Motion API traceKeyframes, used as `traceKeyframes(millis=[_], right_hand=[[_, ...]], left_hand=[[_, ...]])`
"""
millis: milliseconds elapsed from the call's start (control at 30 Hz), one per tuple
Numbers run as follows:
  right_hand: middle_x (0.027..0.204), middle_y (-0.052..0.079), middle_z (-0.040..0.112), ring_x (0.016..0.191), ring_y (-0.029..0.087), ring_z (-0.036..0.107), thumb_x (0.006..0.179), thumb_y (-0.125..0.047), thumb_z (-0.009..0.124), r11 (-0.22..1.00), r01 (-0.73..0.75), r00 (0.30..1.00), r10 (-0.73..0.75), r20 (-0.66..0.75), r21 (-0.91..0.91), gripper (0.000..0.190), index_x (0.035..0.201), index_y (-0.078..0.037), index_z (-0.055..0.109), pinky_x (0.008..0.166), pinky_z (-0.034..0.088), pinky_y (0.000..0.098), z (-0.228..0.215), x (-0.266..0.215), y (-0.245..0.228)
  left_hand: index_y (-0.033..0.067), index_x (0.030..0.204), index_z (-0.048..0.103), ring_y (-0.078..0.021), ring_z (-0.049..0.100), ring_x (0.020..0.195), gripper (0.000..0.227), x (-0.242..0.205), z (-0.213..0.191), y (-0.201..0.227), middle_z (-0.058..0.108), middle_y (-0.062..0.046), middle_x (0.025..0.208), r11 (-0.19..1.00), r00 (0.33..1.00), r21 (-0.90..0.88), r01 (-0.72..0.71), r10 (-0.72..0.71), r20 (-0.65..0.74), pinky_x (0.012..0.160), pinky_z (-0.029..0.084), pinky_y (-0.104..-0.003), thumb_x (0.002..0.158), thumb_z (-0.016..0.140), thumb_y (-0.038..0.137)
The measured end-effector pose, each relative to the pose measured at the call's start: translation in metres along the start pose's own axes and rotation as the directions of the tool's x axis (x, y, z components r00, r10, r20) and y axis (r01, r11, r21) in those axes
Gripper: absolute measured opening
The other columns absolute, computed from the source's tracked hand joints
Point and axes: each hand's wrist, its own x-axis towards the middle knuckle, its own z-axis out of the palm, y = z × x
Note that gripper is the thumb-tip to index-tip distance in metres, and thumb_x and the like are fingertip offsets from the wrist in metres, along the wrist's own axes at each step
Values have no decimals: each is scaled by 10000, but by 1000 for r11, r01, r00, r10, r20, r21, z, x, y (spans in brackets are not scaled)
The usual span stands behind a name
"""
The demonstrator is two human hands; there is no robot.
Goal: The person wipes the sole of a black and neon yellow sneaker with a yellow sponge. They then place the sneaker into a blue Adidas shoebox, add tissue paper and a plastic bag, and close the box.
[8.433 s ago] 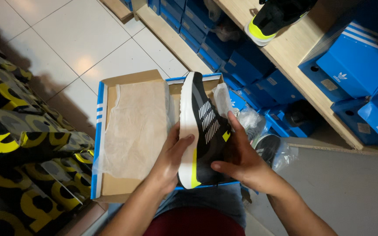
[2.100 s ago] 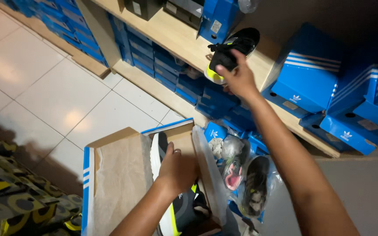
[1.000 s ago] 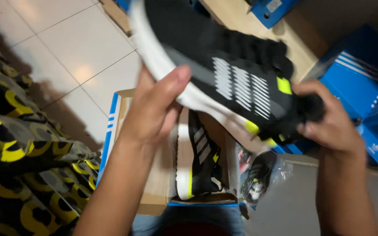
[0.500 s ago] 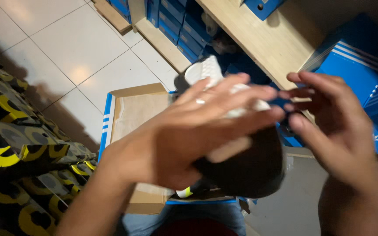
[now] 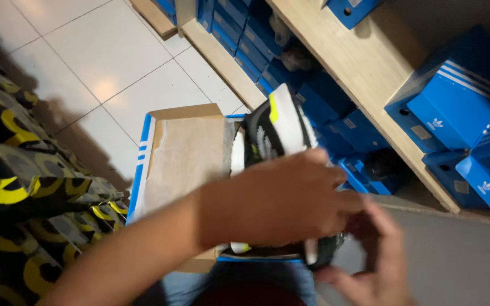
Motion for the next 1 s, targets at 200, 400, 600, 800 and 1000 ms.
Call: traceKeyframes(millis=[200, 400, 600, 800, 1000], right_hand=[[1566, 308, 334, 1436, 368, 479, 662, -468, 885, 958, -95, 995, 102, -14, 272, 1230, 1519, 30, 156, 1138, 490, 466, 44, -25, 24], [1417, 246, 557, 1352, 315, 546, 1026, -161, 443, 998, -61, 980, 59, -189, -5, 365, 1339, 21, 488, 1084, 482, 378, 36, 3, 4], [1580, 204, 427, 1509, 327, 404, 868, -131, 633, 985, -126, 990, 132, 45, -122, 642, 1466, -18, 429, 1224, 336, 423, 35, 19, 17], [1385, 138, 485, 1343, 256, 439, 912, -162, 612, 931, -361, 933, 360, -26, -61, 490, 1386, -71, 525, 1106, 371, 383, 39, 27, 30], [1150, 57, 555, 1144, 170, 482, 966, -199, 587, 806, -592, 805, 591, -49, -14, 335, 1290, -134, 640, 965, 413, 334, 36, 36, 42]], left_hand=[[174, 856, 798, -289, 620, 1059, 254, -20, 43, 21, 695, -17, 1102, 1000, 990, 7, 26, -25, -137, 861, 422, -429, 734, 803, 397], [-20, 1018, 720, -384, 678, 1087, 340, -20, 69, 33, 721, -156, 1057, 986, 960, -165, 11, -57, -275, 1045, 441, -486, 719, 816, 111], [57, 910, 740, -333, 645, 1026, 113, -27, -1, 10, 668, -74, 1000, 999, 968, -11, -37, 34, -249, 889, 495, -445, 963, 666, -11], [10, 1013, 715, -355, 661, 993, 126, -36, -52, 10, 702, -78, 1016, 978, 862, -194, 74, -160, -480, 944, 495, -461, 1106, 665, 78], [76, 1045, 640, -281, 577, 867, 49, -28, 1, 25, 588, -104, 893, 925, 885, -379, 28, -199, -421, 1001, 482, -437, 1079, 609, 94]])
